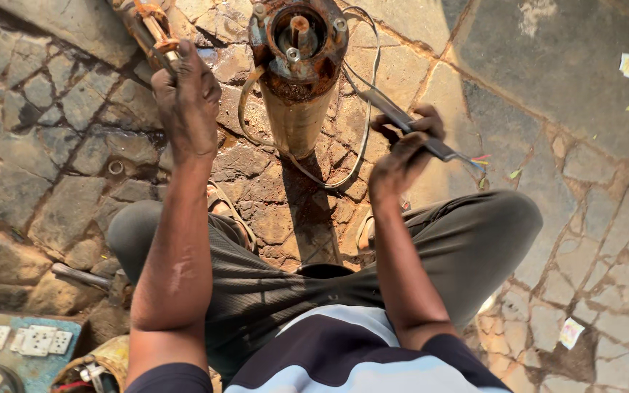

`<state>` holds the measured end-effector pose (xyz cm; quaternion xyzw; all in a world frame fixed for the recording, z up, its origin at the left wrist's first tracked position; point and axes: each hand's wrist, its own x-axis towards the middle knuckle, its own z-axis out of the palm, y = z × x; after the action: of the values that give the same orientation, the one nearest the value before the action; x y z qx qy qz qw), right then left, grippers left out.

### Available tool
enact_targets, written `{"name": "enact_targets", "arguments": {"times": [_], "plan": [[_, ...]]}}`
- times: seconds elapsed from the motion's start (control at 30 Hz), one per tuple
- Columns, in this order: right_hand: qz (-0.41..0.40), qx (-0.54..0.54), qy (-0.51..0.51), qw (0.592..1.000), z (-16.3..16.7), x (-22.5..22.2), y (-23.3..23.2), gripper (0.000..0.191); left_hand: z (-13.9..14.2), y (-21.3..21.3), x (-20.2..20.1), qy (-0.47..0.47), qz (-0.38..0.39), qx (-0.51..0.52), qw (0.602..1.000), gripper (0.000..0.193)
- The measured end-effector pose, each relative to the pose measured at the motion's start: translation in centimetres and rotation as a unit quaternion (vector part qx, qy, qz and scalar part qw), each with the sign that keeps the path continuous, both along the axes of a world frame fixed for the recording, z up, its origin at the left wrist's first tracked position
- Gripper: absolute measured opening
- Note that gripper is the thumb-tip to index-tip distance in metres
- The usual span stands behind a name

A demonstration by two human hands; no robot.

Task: The person sits on a stone-paved ground and works on a rusty cylindrical pump motor, holding a metal rod against the pump while filing and scraping its rusted surface with a flat file. They reposition the rod and file repeatedly, working around the pump's top flange and body.

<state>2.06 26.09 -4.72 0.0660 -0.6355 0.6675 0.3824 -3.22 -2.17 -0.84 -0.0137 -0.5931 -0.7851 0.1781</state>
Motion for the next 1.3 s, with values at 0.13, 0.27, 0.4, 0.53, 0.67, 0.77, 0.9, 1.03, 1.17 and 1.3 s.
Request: {"name": "enact_targets", "arguments": {"times": [0.13, 0.27, 0.4, 0.53, 0.67, 0.77, 0.9, 1.03, 1.17, 1.3], "plan": [[0.042, -0.043, 0.053, 0.997, -1.5, 0.0, -3.5, 0.040, -0.2, 0.2, -0.2, -0.034, 0.031, -0.258, 0.965, 0.059], [0.076, -0.139, 0.075, 0.984, -2.4, -1.7, -3.5, 0.037, -0.2, 1.5, 0.0, -0.005, 0.020, -0.358, 0.933, 0.058], [0.016, -0.263, 0.045, 0.963, -2.8, -3.6, -1.2, 0.042, -0.2, 1.8, -0.8, 0.067, 0.003, -0.423, 0.904, 0.062], [-0.014, -0.278, -0.024, 0.960, -3.3, -4.0, -0.7, 0.040, -0.5, 2.1, -2.3, 0.049, -0.006, -0.450, 0.892, 0.059], [-0.050, -0.290, 0.003, 0.956, -3.8, -3.5, -2.4, 0.044, -0.7, 2.5, -3.5, 0.067, 0.004, -0.467, 0.882, 0.061], [0.009, -0.249, -0.001, 0.968, -4.3, -3.3, -4.0, 0.042, -0.5, 2.7, -3.8, 0.013, -0.011, -0.451, 0.892, 0.058], [-0.002, -0.268, 0.065, 0.961, -4.9, -3.2, -4.7, 0.038, 0.0, 2.9, -3.8, 0.033, 0.003, -0.439, 0.898, 0.057], [0.044, -0.260, 0.004, 0.965, -5.3, -2.9, -4.6, 0.039, 0.1, 3.1, -3.7, -0.010, 0.000, -0.433, 0.901, 0.062], [-0.027, -0.280, -0.022, 0.959, -4.7, -3.0, -4.2, 0.055, 0.1, 2.9, -3.9, -0.002, -0.010, -0.430, 0.903, 0.065], [-0.014, -0.219, -0.025, 0.975, -3.3, -3.4, -3.8, 0.041, 0.1, 2.8, -4.0, 0.025, -0.031, -0.390, 0.920, 0.063]]}}
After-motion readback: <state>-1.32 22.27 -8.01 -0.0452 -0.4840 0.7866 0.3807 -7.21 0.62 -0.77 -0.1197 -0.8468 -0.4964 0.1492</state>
